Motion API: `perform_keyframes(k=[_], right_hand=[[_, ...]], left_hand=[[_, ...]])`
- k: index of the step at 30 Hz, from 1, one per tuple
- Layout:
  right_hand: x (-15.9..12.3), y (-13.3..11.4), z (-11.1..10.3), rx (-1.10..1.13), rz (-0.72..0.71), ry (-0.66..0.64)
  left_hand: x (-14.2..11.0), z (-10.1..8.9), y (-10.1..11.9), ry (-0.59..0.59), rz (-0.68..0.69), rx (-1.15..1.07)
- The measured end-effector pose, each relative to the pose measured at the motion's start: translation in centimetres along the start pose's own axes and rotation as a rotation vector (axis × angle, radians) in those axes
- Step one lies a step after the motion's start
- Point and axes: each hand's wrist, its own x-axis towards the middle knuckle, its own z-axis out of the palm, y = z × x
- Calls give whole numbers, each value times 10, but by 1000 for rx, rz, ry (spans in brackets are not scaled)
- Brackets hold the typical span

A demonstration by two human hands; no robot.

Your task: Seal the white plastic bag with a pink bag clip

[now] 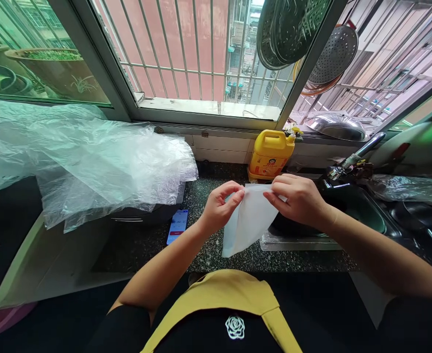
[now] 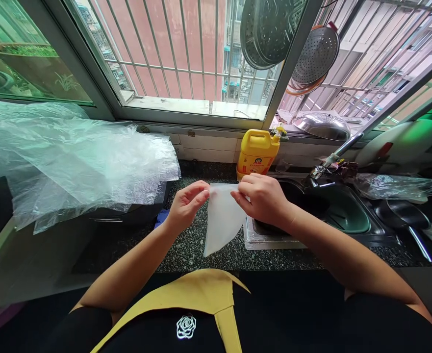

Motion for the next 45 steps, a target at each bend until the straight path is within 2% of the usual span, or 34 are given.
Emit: perform_keyframes(k=[6, 11, 16, 20, 24, 28, 31, 33, 35, 37, 39, 42, 45], right_hand=[[2, 0, -2, 48, -36, -14], [0, 8, -9, 196, -198, -111], [-4, 12, -11, 226, -247, -108], [0, 8, -12, 282, -170, -97], [13, -4, -9, 311, 13, -37], [28, -16, -1, 213, 80, -193], [32, -14, -3, 180, 54, -248], [31, -8, -8, 189, 67, -197], [29, 1, -15, 207, 96, -141], [27, 9, -21, 226, 122, -114], [26, 15, -25, 240, 139, -110], [25, 20, -29, 247, 142, -115], [24, 22, -32, 249, 108, -118]], left_hand=[[2, 0, -2, 68, 93, 108], [4, -14, -7, 86, 65, 45], [6, -27, -9, 72, 90, 102], [4, -23, -7, 80, 141, 218], [3, -9, -1, 63, 247, 334], [6, -2, 2, 42, 297, 348], [2, -12, -3, 64, 289, 217], [-9, -24, -12, 106, 299, 123], [-29, -35, -27, 88, 308, 98], [-53, -41, -46, -49, 268, 171], [-74, -41, -68, -119, 207, 335], [-94, -36, -100, -38, 170, 534], [-99, -31, -122, 43, 179, 624]])
